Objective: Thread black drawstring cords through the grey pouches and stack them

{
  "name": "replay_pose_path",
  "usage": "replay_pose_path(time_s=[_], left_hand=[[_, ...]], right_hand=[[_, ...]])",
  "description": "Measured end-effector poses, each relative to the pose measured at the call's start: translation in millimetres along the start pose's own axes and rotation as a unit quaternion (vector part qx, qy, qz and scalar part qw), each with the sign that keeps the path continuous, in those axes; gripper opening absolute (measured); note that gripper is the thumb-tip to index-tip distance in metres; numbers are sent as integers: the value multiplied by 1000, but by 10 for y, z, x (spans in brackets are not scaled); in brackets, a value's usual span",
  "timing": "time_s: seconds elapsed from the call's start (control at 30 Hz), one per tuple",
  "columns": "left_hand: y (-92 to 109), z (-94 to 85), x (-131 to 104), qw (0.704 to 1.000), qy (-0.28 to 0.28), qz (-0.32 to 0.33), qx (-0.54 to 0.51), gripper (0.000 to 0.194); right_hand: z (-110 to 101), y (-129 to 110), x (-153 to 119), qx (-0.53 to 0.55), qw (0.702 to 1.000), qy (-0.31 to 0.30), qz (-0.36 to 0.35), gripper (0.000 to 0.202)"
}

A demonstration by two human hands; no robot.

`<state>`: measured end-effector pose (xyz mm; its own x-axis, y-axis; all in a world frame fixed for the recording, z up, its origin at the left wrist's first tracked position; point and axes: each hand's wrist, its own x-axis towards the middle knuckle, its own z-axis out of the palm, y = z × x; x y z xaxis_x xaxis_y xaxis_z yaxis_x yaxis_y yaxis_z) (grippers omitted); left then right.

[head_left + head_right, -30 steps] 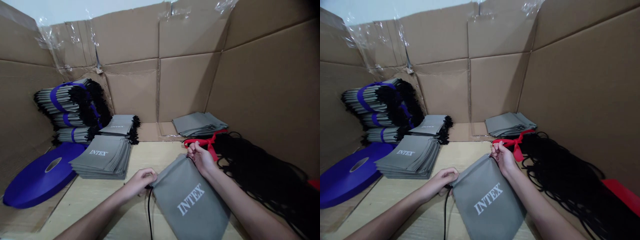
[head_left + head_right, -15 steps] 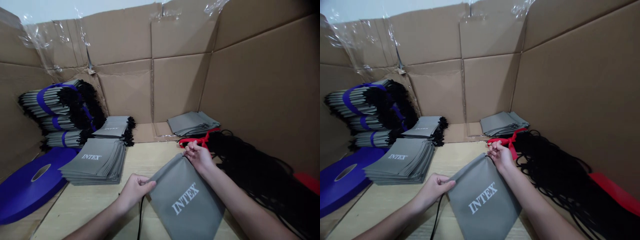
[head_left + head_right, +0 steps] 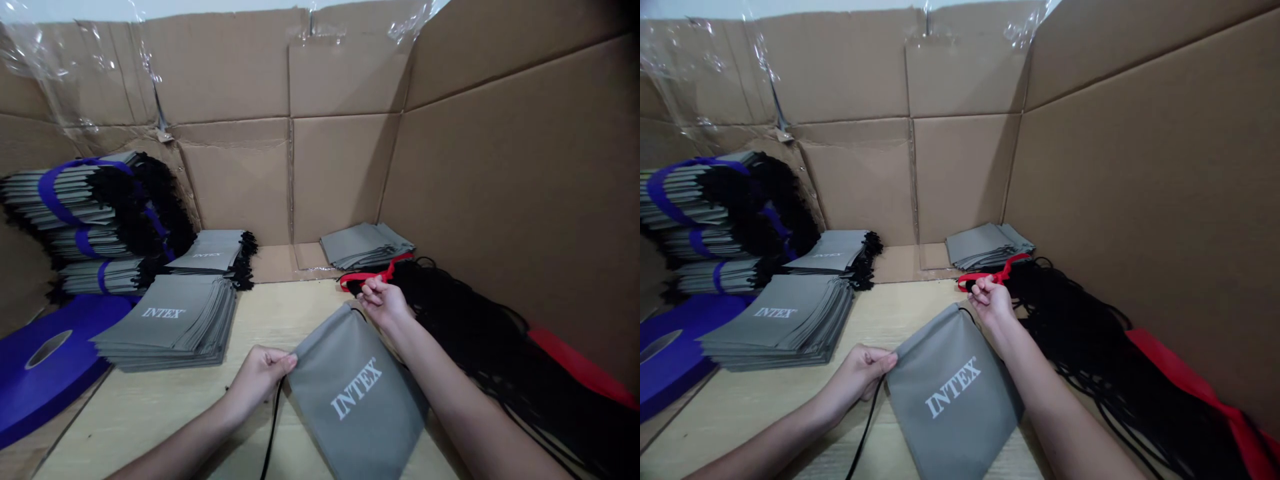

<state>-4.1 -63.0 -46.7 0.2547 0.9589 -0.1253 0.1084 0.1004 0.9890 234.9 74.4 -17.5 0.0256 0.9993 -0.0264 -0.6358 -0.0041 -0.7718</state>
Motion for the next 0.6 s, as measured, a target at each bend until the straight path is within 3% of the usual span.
replay_pose_path(time_s=[0.17, 0.4, 0.5, 0.6], left_hand=[[-113, -143, 60, 1000, -7, -5, 19, 55], [-90, -179, 22, 986, 112, 65, 107, 44], [-59, -203, 13, 980, 105, 111, 131, 45], [-45, -234, 20, 991, 60, 97, 70, 46]], right_hand=[[42, 90, -25, -13, 999, -26, 25, 29], [12, 116, -10, -19, 998, -45, 31, 30], [3, 103, -18, -12, 998, -50, 40, 31], [1, 83, -25, -5, 997, -52, 48, 31]])
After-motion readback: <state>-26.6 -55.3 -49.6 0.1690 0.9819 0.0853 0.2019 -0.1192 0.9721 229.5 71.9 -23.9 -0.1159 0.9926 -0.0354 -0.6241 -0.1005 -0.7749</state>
